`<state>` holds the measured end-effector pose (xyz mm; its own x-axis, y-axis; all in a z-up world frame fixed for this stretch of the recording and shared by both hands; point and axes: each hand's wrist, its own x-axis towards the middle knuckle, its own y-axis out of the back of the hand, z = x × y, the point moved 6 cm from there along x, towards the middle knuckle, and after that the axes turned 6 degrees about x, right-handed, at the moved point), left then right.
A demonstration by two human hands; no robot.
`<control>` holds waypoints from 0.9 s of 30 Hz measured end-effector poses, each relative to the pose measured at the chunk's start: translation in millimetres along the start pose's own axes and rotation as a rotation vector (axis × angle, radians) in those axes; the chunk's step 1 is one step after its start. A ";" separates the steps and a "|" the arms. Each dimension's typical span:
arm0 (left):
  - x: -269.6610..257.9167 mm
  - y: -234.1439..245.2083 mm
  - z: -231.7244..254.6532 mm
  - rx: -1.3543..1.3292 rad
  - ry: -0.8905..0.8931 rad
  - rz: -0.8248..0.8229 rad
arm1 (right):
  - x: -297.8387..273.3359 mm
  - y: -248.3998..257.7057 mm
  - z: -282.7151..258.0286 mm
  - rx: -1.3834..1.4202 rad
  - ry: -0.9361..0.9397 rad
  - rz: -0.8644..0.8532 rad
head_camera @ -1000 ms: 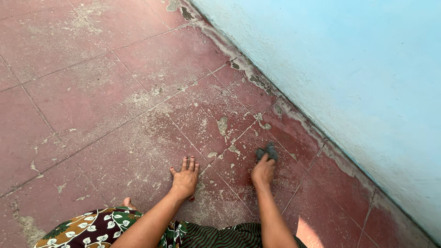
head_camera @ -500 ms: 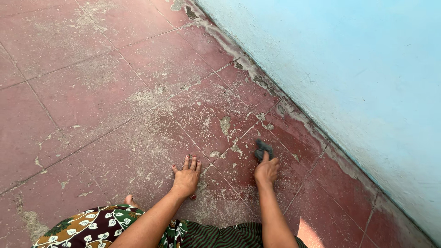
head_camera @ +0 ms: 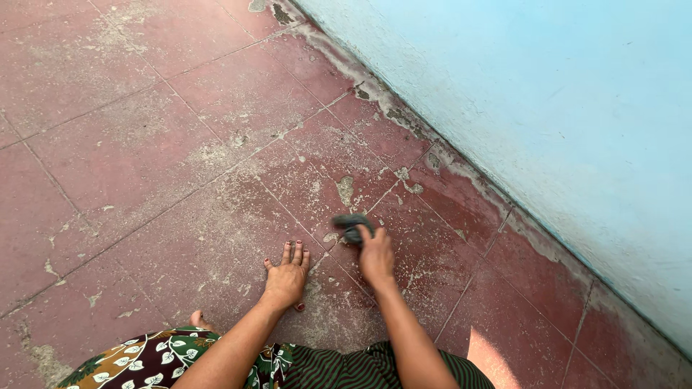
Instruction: The person scrubs a red tiled floor by hand using a dark cloth, moving across the surface to clean various areas.
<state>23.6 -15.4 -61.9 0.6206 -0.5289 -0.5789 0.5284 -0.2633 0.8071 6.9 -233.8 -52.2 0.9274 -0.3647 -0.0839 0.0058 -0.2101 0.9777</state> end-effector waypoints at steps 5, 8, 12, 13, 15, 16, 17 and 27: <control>14.4 -16.3 -1.1 0.028 0.008 -0.002 | -8.4 26.3 117.4 0.568 -0.758 0.184; 20.0 -15.5 0.3 0.038 0.005 0.068 | -7.3 2.5 63.4 0.644 -0.615 -0.004; 11.0 -14.9 -0.4 0.011 -0.006 -0.031 | -33.8 -25.4 -81.2 0.088 0.252 -0.142; 9.2 -14.9 -1.4 0.028 -0.021 -0.046 | -38.2 -26.4 -86.9 0.094 0.239 -0.167; 8.2 -13.9 -2.4 0.033 -0.028 -0.025 | -40.4 -33.2 -90.3 0.105 0.212 -0.218; 8.8 -11.3 -1.9 0.018 -0.018 0.016 | -27.9 -29.0 -72.2 0.074 0.139 -0.182; 8.0 -8.9 -2.3 0.003 -0.009 0.056 | -13.9 -21.8 -43.3 0.044 0.067 -0.146; 15.8 -13.0 1.5 0.014 0.006 0.009 | -2.8 -9.8 57.1 0.201 -0.397 -0.068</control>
<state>25.7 -21.5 -81.4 0.6290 -0.5264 -0.5721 0.5147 -0.2695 0.8139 -17.1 -282.5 -72.6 0.7116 -0.6555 -0.2528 -0.0474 -0.4038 0.9136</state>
